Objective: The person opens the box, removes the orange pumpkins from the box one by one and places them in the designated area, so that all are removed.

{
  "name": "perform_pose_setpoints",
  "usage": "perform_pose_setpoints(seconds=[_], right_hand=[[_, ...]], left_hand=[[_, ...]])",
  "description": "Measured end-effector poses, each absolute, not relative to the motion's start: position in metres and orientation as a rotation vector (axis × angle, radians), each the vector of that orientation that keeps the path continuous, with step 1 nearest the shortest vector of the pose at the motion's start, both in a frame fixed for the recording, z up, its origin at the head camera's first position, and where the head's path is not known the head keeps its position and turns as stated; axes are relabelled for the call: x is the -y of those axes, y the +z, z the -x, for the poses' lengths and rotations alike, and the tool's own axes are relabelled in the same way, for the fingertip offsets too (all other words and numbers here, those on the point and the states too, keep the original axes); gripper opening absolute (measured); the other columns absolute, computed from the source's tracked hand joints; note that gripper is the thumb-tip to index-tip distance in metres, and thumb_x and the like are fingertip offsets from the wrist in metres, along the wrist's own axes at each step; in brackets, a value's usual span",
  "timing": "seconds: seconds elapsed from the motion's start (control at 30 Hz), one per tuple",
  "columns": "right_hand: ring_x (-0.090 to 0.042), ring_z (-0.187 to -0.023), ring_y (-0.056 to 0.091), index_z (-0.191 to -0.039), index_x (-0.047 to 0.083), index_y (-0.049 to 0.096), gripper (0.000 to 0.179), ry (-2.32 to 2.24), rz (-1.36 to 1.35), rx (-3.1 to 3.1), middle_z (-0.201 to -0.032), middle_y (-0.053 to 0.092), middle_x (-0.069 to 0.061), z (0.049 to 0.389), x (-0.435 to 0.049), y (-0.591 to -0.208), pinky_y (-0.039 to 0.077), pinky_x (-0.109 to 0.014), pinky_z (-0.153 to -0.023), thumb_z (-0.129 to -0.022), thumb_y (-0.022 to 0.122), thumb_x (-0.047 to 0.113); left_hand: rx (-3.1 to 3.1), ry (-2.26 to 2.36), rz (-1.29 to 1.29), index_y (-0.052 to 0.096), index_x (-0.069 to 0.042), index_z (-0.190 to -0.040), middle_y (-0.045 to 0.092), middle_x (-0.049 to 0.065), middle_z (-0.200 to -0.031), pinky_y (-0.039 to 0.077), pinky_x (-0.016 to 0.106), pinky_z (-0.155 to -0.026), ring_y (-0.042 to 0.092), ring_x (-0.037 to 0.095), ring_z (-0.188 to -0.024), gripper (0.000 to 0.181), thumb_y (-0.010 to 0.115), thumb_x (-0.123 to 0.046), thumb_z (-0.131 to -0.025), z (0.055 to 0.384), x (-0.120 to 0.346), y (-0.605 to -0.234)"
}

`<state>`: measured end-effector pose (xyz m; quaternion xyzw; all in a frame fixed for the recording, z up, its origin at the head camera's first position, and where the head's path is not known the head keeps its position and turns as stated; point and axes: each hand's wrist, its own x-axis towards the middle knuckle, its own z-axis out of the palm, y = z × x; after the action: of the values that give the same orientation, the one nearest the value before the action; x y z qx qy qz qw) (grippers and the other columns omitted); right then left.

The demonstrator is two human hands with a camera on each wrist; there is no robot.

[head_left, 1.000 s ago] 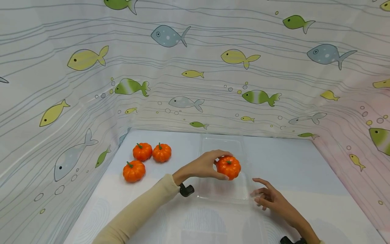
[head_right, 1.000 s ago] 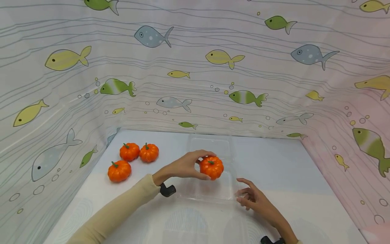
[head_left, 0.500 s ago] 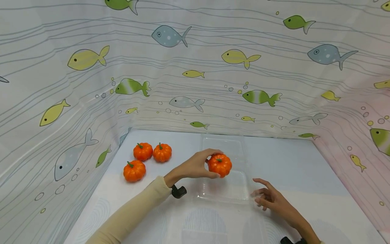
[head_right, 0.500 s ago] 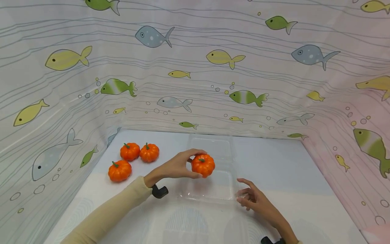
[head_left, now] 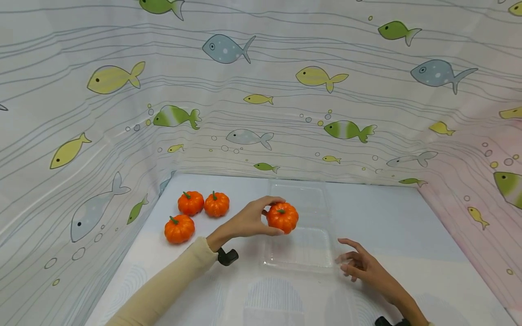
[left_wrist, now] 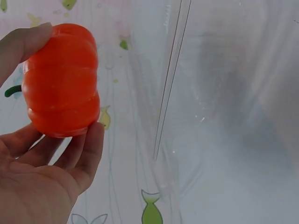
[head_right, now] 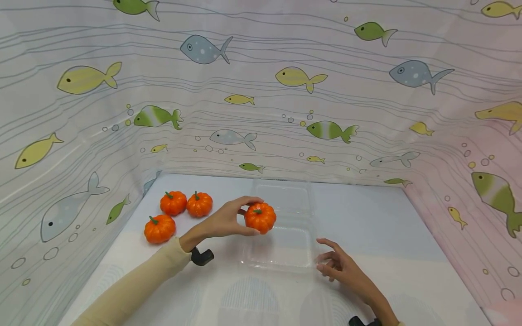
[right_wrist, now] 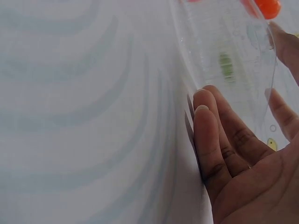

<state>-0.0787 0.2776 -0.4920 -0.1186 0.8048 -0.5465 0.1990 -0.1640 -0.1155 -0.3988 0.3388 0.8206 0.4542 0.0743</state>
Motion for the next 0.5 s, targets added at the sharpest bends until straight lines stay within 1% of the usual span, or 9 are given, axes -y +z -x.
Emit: perform_pose_setpoints(seconds=[0.2,0.5], right_hand=[[-0.032,-0.092,0.067,-0.161,0.025,0.026,0.070,-1.540,0.338,-2.242,-0.132,0.059,-0.021,0.079,-0.278,-0.493,0.058,-0.037,-0.071,-0.103,0.065,0.022],[-0.030,-0.092,0.068,-0.161,0.024,0.026,0.069,-1.532,0.346,-2.252,-0.132,0.060,-0.021,0.079,-0.278,-0.493,0.058,-0.037,-0.071,-0.104,0.065,0.021]], left_hand=[[-2.497,1.386,-0.963,0.053,-0.015,-0.144,0.058,-0.006,-0.139,0.052,0.035,-0.098,0.052,0.015,-0.124,0.079,0.092,-0.034,-0.078,0.162,0.129,-0.398],[-2.553,1.383,-0.852,0.055,-0.018,-0.141,0.060,-0.008,-0.135,0.053,0.040,-0.098,0.053,0.015,-0.123,0.078,0.093,-0.037,-0.076,0.156,0.150,-0.403]])
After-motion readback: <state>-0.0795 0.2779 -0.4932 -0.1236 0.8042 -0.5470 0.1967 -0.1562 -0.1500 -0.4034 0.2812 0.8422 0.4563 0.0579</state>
